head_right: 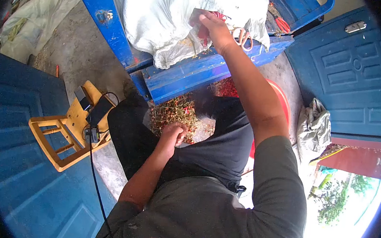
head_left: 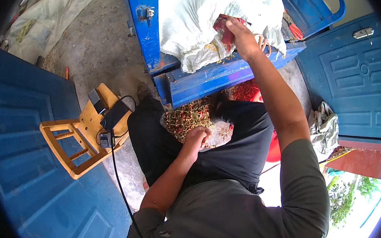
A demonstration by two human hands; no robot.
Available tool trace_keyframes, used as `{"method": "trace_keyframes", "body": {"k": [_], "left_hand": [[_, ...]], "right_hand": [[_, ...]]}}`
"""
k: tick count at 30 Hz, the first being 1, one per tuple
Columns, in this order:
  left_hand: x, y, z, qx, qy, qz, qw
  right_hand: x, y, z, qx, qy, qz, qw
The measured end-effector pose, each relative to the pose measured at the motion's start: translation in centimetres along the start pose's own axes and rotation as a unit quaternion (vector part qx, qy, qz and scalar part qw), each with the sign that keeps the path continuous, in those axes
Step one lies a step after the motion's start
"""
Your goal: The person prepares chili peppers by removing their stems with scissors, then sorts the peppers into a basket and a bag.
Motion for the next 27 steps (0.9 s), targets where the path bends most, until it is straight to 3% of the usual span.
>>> {"method": "trace_keyframes", "body": {"k": [1,2,3,5,6,9,10,14,22,25,27], "left_hand": [[0.0,0.0,-0.1,-0.006,-0.003,0.004,1.0],[0.1,0.0,-0.3,-0.023,0.007,-0.002,1.0],[-0.1,-0.1,-0.3,-0.024,0.007,-0.001,1.0],[-0.3,-0.2,-0.5,-0.022,0.004,0.008,1.0],[-0.2,-0.1,-0.5,-0.022,0.003,0.009,1.0],[-0.1,0.1,-0.3,-0.011,-0.019,0.006,1.0],[-0.1,0.1,-0.1,-0.011,-0.008,0.005,1.0],[0.5,0.3,-0.3,-0.013,0.01,-0.007,1.0],[-0.1,0.0,-0.8,-0.037,0.011,-0.004,0.999],[0.0,0.0,-0.6,-0.032,0.006,-0.009,0.999],[0.2,0.1,-0.3,-0.028,0.001,-0.015,1.0]], "right_hand": [[0.1,-0.1,0.0,0.033,-0.08,-0.015,0.996],[-0.5,0.1,-0.2,0.023,-0.091,-0.092,0.991],[-0.7,-0.1,-0.6,0.024,-0.091,-0.092,0.991],[-0.8,-1.3,-1.8,-0.067,-0.258,-0.206,0.942],[0.6,-3.4,-1.2,-0.126,-0.323,-0.134,0.928],[0.0,-5.3,-0.5,-0.069,-0.411,-0.065,0.907],[-0.2,-5.9,0.3,-0.088,-0.473,-0.114,0.869],[-1.0,-4.8,1.1,-0.104,-0.544,-0.12,0.824],[2.0,-8.6,-0.6,-0.09,-0.369,-0.137,0.915],[2.3,-12.6,-3.4,-0.06,-0.287,-0.1,0.951],[2.0,-16.3,-4.4,-0.035,-0.178,-0.01,0.983]]}}
Point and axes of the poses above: each hand's wrist, its own y-axis towards the middle knuckle, its own z-axis out of the palm, x = y × z, the point moved 2 cm from there along y, towards the middle knuckle, and after that the axes turned 6 degrees about y, right-handed, at the moved point
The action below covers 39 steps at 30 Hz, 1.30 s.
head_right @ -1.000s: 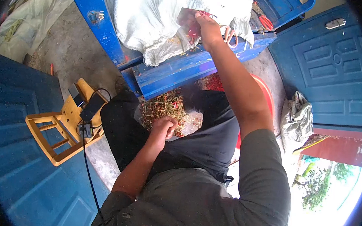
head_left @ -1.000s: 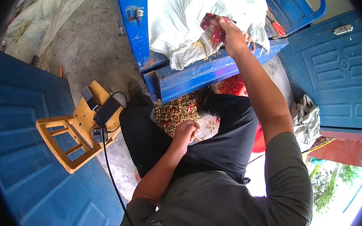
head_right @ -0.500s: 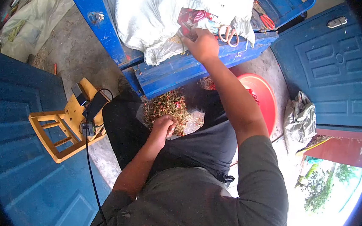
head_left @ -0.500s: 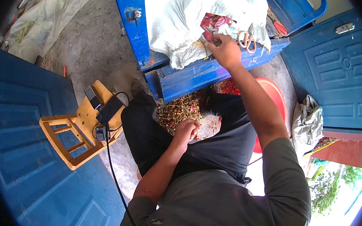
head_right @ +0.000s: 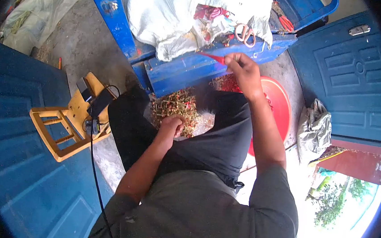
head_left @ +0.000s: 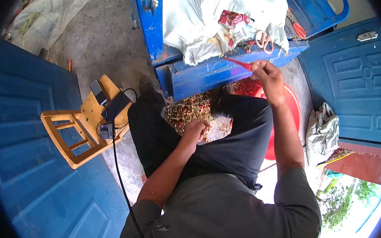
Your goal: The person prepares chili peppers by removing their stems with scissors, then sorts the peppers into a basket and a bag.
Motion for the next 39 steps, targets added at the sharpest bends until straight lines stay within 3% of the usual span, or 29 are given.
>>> {"method": "trace_keyframes", "body": {"k": [1,3,7,10,16,31,39], "left_hand": [[0.1,0.1,0.1,0.005,0.012,0.009,1.0],[0.2,0.5,0.3,0.02,0.028,0.025,0.999],[0.5,0.3,0.8,-0.005,0.057,0.032,0.998],[1.0,0.5,0.6,0.017,0.061,0.031,0.998],[2.0,0.9,0.1,-0.042,0.031,-0.012,0.999],[1.6,1.3,0.0,-0.005,0.049,-0.001,0.999],[1.3,0.8,0.4,-0.007,0.046,-0.025,0.999]], "right_hand": [[-0.2,-2.1,-0.1,0.002,-0.001,0.009,1.0],[-0.7,-5.5,0.2,0.101,0.06,0.08,0.99],[-2.3,-8.9,0.5,0.163,0.067,0.195,0.965],[-3.0,-9.3,1.4,0.201,0.014,0.228,0.953],[-5.8,-8.3,3.8,0.261,0.042,0.29,0.92],[-9.4,-4.0,6.2,0.251,-0.035,0.239,0.937],[-10.0,-2.8,7.9,0.371,-0.069,0.248,0.892]]}}
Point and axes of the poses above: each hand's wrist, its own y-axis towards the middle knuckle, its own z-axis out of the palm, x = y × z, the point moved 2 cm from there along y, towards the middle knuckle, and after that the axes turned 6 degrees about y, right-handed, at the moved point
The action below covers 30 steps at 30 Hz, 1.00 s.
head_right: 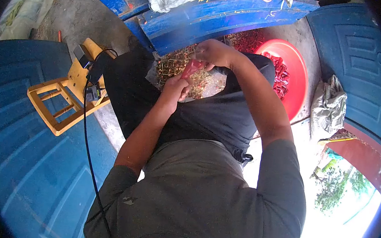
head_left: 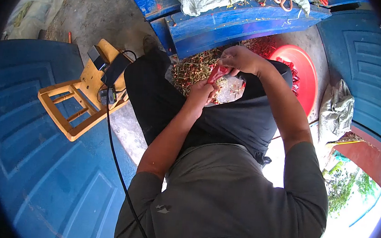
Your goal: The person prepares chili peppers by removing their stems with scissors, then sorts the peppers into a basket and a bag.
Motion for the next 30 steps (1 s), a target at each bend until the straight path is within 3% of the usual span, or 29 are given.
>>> {"method": "trace_keyframes", "body": {"k": [4,7,9,13,14,21,24,26,30], "left_hand": [[-0.1,-0.2,0.0,-0.008,0.003,-0.007,1.0],[-0.3,-0.3,-0.2,0.002,-0.011,0.009,1.0],[-0.5,-0.2,-0.1,0.004,-0.005,0.014,1.0],[-0.6,-0.1,0.2,0.005,0.005,0.034,0.999],[-0.6,0.0,0.1,0.004,0.006,0.033,0.999],[0.3,0.4,-0.1,-0.002,0.018,0.009,1.0],[1.2,0.4,-0.3,0.002,0.043,-0.017,0.999],[1.6,0.3,0.0,0.013,0.056,-0.054,0.997],[2.5,0.3,0.2,0.098,0.132,0.003,0.986]], "right_hand": [[0.8,0.2,1.0,0.019,-0.034,-0.022,0.999],[0.8,-0.3,2.4,-0.019,-0.008,-0.058,0.998],[0.2,-0.9,3.7,-0.078,0.117,-0.13,0.981],[-1.0,-1.8,5.1,-0.102,0.106,-0.192,0.97],[-1.3,-2.0,5.2,-0.097,0.126,-0.158,0.974],[-1.8,-3.3,6.8,-0.064,0.126,-0.151,0.978],[-0.9,-4.1,7.1,-0.019,-0.029,-0.18,0.983],[-0.7,-4.7,7.0,-0.021,-0.057,-0.182,0.981],[-2.1,-4.4,6.5,-0.018,-0.044,-0.133,0.99]]}}
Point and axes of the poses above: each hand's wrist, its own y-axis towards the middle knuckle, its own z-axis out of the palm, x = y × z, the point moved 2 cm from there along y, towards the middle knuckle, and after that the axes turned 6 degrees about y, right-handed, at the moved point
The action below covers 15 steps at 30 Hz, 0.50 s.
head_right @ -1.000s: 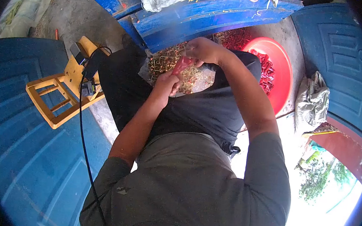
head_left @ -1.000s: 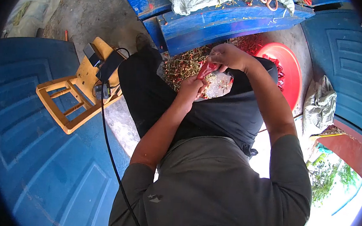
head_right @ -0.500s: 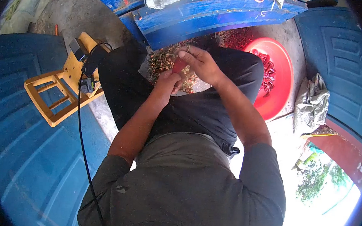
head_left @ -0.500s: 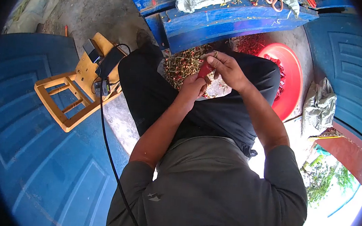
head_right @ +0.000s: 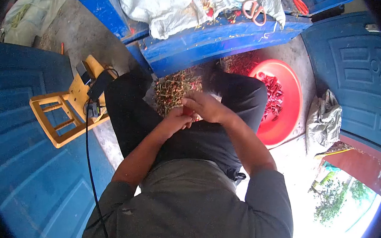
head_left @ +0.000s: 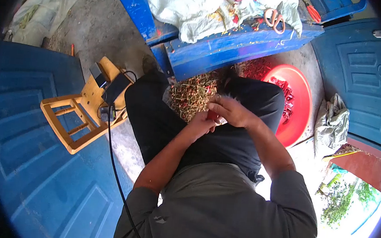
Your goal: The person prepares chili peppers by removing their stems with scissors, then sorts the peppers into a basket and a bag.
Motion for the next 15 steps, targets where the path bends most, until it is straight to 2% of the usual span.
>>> {"method": "trace_keyframes", "body": {"k": [1,2,5,7,9,11,13,15], "left_hand": [[0.2,0.1,0.1,0.012,0.059,0.002,0.998],[0.4,0.2,0.2,0.024,0.117,0.005,0.993],[0.2,0.1,-0.2,-0.019,0.058,0.013,0.998],[0.1,0.3,-0.1,-0.019,0.037,0.028,0.999],[-0.2,0.1,0.0,-0.038,0.015,0.014,0.999],[-0.9,-0.1,-0.5,-0.026,0.037,0.006,0.999],[-1.3,-0.1,-0.9,-0.026,0.05,0.027,0.998],[-1.7,-0.4,-1.1,-0.029,0.05,0.027,0.998]], "right_hand": [[-0.2,-0.3,0.1,-0.002,0.03,0.032,0.999],[-0.1,-0.8,0.1,-0.022,0.005,0.025,0.999],[0.0,-1.3,1.3,-0.084,-0.025,-0.009,0.996],[-0.5,-1.2,1.8,-0.094,0.002,-0.013,0.995],[-0.9,-1.1,2.4,-0.123,-0.043,-0.035,0.991],[-1.0,-1.4,3.1,-0.141,-0.039,-0.026,0.989],[-2.3,-1.4,3.3,-0.23,-0.111,-0.079,0.964],[-2.9,-1.6,3.2,-0.244,-0.075,-0.081,0.963]]}}
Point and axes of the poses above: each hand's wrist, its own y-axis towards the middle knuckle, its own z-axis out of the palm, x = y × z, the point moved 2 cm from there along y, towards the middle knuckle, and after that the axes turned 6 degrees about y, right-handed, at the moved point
